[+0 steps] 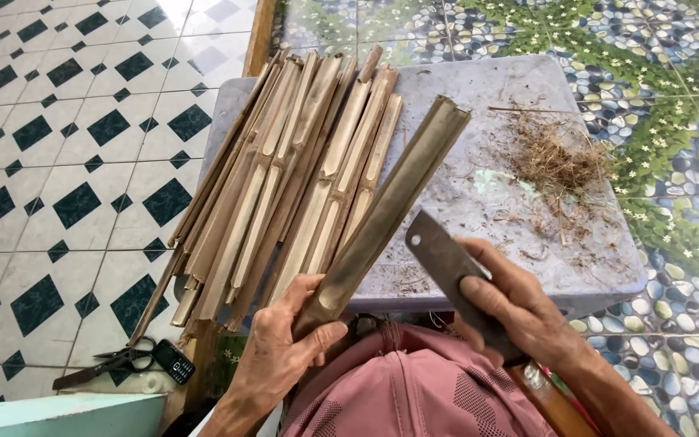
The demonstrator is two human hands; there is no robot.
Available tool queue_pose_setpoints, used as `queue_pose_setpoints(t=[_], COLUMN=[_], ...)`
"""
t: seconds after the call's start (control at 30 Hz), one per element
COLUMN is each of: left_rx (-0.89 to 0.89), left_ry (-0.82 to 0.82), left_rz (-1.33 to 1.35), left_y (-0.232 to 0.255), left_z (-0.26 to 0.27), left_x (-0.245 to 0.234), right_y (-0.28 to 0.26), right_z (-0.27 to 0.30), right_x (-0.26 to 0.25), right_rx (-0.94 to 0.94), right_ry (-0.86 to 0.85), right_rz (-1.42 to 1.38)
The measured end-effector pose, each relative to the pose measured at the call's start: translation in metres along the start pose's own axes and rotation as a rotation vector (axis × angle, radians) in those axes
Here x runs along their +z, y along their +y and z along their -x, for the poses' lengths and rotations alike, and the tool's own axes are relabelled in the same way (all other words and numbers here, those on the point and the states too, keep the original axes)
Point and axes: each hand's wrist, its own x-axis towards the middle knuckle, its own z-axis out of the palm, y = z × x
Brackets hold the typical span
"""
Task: The person is using a large knife to scrape and shave the inner pulp from split bamboo strips on a small table.
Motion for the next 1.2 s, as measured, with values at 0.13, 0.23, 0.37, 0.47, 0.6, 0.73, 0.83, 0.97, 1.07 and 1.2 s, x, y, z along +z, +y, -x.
queue_pose_setpoints(t=[0.13,0.23,0.37,0.47,0.6,0.73,0.83,0.97,1.07,1.2], left_rx=[0.075,0.084,0.053,0.129,0.246,0.274,0.214,-0.043,-0.058,0.053], left_ry=[-0.006,0.011,0.033,0.019,0.086,0.062,0.047,0.032,0.066,0.088], left_rz=[0.001,-0.036,-0.102,-0.140,-0.194,-0.149,-0.141,-0.106,-0.121,-0.159], left_y=[-0.006,-0.001,0.006,-0.002,-0.011,-0.015,-0.020,-0.022,-0.030,-0.027], left_z=[0.001,0.004,0.005,0.004,0.006,0.011,0.013,0.016,0.014,0.007], left_x=[0.005,0.005,0.003,0.003,0.001,-0.003,-0.004,-0.002,0.003,0.008], right_y=[0.008,0.008,0.018,0.027,0.025,0.010,0.003,0.000,0.013,0.017], right_z=[0.000,-0.001,0.001,0.002,0.002,0.001,-0.004,-0.011,-0.002,0.001], right_x=[0.003,0.009,0.015,0.010,-0.018,-0.022,-0.030,-0.033,-0.039,-0.003], right_rx=[0.011,0.032,0.072,0.101,0.093,0.023,-0.047,-0.047,-0.037,0.036], right_ry=[-0.068,-0.061,-0.110,-0.123,-0.018,0.025,0.092,0.306,0.275,0.184], right_rz=[0.087,0.154,0.181,0.064,0.189,-0.006,0.055,0.039,0.285,0.300])
